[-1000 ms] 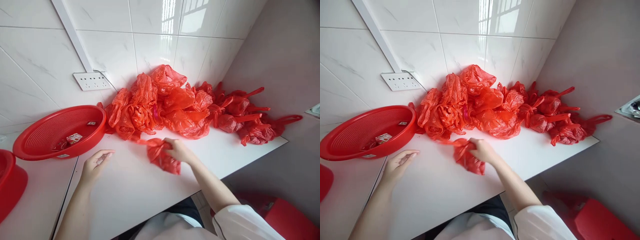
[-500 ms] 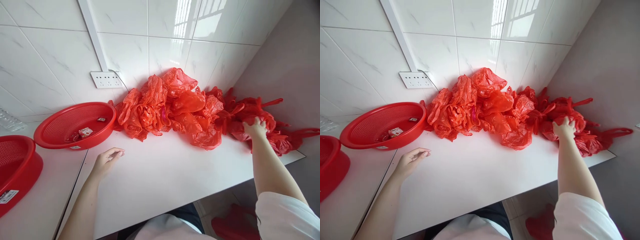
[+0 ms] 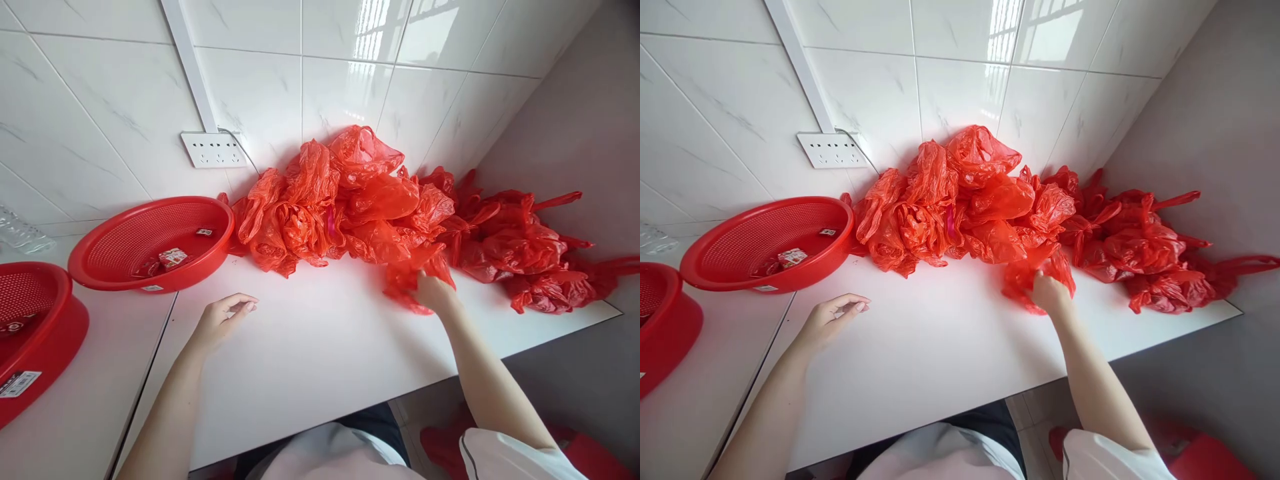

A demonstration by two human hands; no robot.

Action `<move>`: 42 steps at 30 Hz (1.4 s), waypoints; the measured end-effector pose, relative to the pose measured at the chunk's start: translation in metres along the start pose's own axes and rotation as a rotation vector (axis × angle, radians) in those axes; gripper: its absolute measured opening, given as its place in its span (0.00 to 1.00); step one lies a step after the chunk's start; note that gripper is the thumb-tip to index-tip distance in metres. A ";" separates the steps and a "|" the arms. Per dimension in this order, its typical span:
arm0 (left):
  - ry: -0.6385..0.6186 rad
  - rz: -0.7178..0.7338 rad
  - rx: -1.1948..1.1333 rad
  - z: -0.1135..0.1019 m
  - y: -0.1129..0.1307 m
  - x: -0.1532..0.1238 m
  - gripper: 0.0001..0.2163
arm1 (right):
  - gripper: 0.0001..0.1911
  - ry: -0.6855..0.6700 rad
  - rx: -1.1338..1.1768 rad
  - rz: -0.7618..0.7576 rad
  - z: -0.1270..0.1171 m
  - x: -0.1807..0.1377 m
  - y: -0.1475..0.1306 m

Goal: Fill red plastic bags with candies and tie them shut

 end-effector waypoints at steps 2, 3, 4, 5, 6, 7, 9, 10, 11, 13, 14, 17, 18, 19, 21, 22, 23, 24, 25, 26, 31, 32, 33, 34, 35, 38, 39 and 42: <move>-0.009 0.003 0.002 0.001 0.001 0.000 0.16 | 0.23 -0.095 -0.043 -0.103 0.008 -0.025 -0.030; -0.014 0.006 0.003 0.003 0.002 0.001 0.16 | 0.17 -0.119 -0.023 -0.186 0.010 -0.039 -0.047; -0.021 0.010 0.005 0.004 0.003 0.002 0.16 | 0.14 -0.150 0.007 -0.275 0.012 -0.053 -0.065; -0.024 0.016 0.009 0.006 0.003 0.002 0.16 | 0.11 -0.178 0.048 -0.381 0.012 -0.068 -0.083; -0.024 0.025 0.015 0.008 0.005 0.003 0.16 | 0.10 -0.193 0.107 -0.504 0.011 -0.084 -0.101; -0.025 0.038 0.019 0.011 0.007 0.003 0.16 | 0.09 -0.183 0.186 -0.639 0.006 -0.100 -0.119; -0.021 0.082 0.006 0.016 0.015 0.001 0.18 | 0.08 -0.053 0.368 -0.916 -0.014 -0.130 -0.150; -0.001 0.119 -0.013 0.017 0.022 -0.001 0.19 | 0.08 0.075 0.439 -1.029 -0.026 -0.144 -0.160; 0.045 0.174 -0.028 0.015 0.032 -0.005 0.21 | 0.08 0.236 0.471 -1.114 -0.038 -0.156 -0.169; 0.230 0.370 0.012 0.004 0.063 -0.019 0.26 | 0.07 0.581 0.407 -1.203 -0.056 -0.180 -0.184; 0.352 0.512 0.083 -0.002 0.083 -0.030 0.30 | 0.07 0.733 0.343 -1.230 -0.062 -0.191 -0.192; 0.497 0.964 0.478 0.001 0.144 -0.070 0.38 | 0.11 1.001 0.208 -1.282 -0.069 -0.216 -0.214; 0.440 1.045 0.606 0.009 0.157 -0.076 0.33 | 0.12 1.048 0.202 -1.288 -0.071 -0.220 -0.220; 0.374 1.083 0.693 0.014 0.165 -0.080 0.27 | 0.13 1.082 0.199 -1.298 -0.071 -0.223 -0.224; 0.266 1.070 0.702 0.014 0.170 -0.080 0.19 | 0.13 1.107 0.171 -1.314 -0.068 -0.223 -0.231; 0.256 1.037 0.634 0.009 0.168 -0.079 0.18 | 0.12 1.083 0.134 -1.306 -0.065 -0.219 -0.235; 0.273 0.997 0.538 0.000 0.165 -0.077 0.18 | 0.12 1.026 0.080 -1.274 -0.060 -0.211 -0.240; 0.308 0.953 0.439 -0.009 0.159 -0.077 0.17 | 0.12 0.935 0.021 -1.212 -0.055 -0.200 -0.244; 0.350 0.911 0.352 -0.019 0.153 -0.076 0.16 | 0.13 0.821 -0.036 -1.120 -0.048 -0.186 -0.246; 0.393 0.877 0.284 -0.027 0.146 -0.077 0.16 | 0.15 0.696 -0.086 -1.008 -0.042 -0.171 -0.246; 0.216 0.835 0.237 -0.024 0.128 -0.079 0.12 | 0.23 0.172 -0.072 -0.719 -0.025 -0.134 -0.226; 0.133 0.828 0.233 -0.018 0.126 -0.079 0.13 | 0.25 0.083 -0.022 -0.767 -0.026 -0.136 -0.225; 0.064 0.819 0.219 -0.014 0.125 -0.079 0.13 | 0.23 0.012 0.024 -0.815 -0.029 -0.139 -0.224; 0.017 0.806 0.200 -0.012 0.123 -0.079 0.13 | 0.22 -0.017 0.056 -0.825 -0.035 -0.139 -0.222; -0.015 0.790 0.184 -0.013 0.123 -0.079 0.13 | 0.22 -0.001 0.066 -0.786 -0.041 -0.137 -0.218; -0.152 0.705 0.213 -0.020 0.128 -0.077 0.06 | 0.23 0.197 -0.005 -0.501 -0.063 -0.127 -0.206; -0.193 0.684 0.220 -0.023 0.134 -0.077 0.10 | 0.24 0.260 -0.035 -0.438 -0.068 -0.128 -0.204; -0.139 0.716 0.192 -0.033 0.169 -0.081 0.20 | 0.33 0.366 -0.093 -0.481 -0.072 -0.140 -0.214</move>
Point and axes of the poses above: each hand's wrist, its own x-axis towards the middle knuckle, its own z-axis out of the palm, y = z × x, the point moved 7 cm from there along x, towards the middle knuckle, and after that the axes turned 6 degrees about z, right-handed, at the moved point
